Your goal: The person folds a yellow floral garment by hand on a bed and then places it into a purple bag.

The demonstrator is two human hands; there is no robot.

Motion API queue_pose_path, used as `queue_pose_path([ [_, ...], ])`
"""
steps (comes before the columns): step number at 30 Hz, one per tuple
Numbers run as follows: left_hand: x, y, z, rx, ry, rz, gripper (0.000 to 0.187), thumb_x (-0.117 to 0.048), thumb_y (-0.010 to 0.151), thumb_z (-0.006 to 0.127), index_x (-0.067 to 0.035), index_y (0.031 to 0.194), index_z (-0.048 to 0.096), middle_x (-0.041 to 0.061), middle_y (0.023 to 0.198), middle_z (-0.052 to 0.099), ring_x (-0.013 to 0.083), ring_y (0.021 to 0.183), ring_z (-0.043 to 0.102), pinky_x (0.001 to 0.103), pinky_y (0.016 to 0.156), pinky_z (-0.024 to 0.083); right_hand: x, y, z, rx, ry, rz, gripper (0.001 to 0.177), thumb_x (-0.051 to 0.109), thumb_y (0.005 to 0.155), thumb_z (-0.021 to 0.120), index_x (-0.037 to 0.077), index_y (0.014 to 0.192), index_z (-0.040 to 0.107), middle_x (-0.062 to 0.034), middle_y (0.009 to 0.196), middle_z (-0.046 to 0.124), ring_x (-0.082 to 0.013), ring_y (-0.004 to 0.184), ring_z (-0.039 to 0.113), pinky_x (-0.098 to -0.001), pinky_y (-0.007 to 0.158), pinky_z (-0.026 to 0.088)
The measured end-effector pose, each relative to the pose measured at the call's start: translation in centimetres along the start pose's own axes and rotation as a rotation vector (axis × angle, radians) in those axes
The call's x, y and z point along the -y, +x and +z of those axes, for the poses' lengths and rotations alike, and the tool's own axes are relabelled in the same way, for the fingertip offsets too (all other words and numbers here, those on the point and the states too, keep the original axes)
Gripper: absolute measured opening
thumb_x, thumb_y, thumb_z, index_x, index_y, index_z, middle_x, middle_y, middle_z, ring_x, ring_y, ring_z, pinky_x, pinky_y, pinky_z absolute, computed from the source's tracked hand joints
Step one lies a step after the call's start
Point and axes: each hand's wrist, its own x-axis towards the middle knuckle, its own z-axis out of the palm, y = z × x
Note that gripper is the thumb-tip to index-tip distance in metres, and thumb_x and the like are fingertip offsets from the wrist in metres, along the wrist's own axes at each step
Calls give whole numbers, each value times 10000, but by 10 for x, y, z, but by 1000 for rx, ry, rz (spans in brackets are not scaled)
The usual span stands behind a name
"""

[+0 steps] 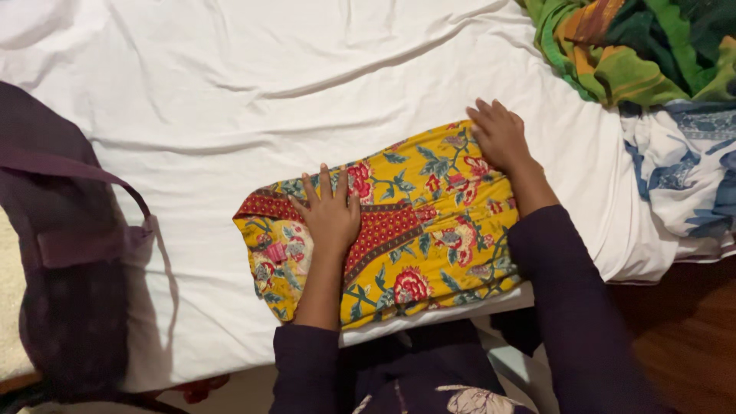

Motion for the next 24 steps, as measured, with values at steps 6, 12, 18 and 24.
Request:
queue_pose_path([
  [6, -1, 4, 0, 3, 10, -1, 574, -449, 985, 470, -275, 1531, 447, 101, 1658, 281, 451, 1528, 119, 783, 1125, 50, -33, -6, -32, -238, 648, 373, 234, 189, 1064, 557, 68, 1187, 715, -97, 1217, 637, -215, 1100, 656, -358, 918, 542],
  [12, 0, -1, 1, -18, -4, 2, 583, -436, 976, 503, -285, 1537, 453, 103, 1654, 293, 452, 1527, 144, 779, 1135, 61, -33, -12, -41, -133, 373, 342, 201, 176, 1004, 709, 21, 1131, 720, -142, 1043, 685, -249, 925, 672, -361, 844, 537],
  [18, -3, 3, -2, -6, -15, -20, 574, -433, 973, 508, -292, 1528, 459, 105, 1645, 301, 441, 1521, 153, 778, 1129, 53, -23, 13, -46, -338, 341, 243, 109, 90, 1021, 661, -12, 1021, 698, -156, 1060, 671, -291, 863, 666, -413, 744, 564],
  [24, -4, 1, 0, -26, -9, -46, 568, -424, 968, 516, -308, 1522, 468, 82, 1645, 322, 423, 1531, 165, 759, 1150, 51, -27, 8, -17, -287, 367, 299, 98, 84, 1027, 638, -6, 1018, 676, -160, 1076, 667, -255, 836, 658, -375, 754, 550],
])
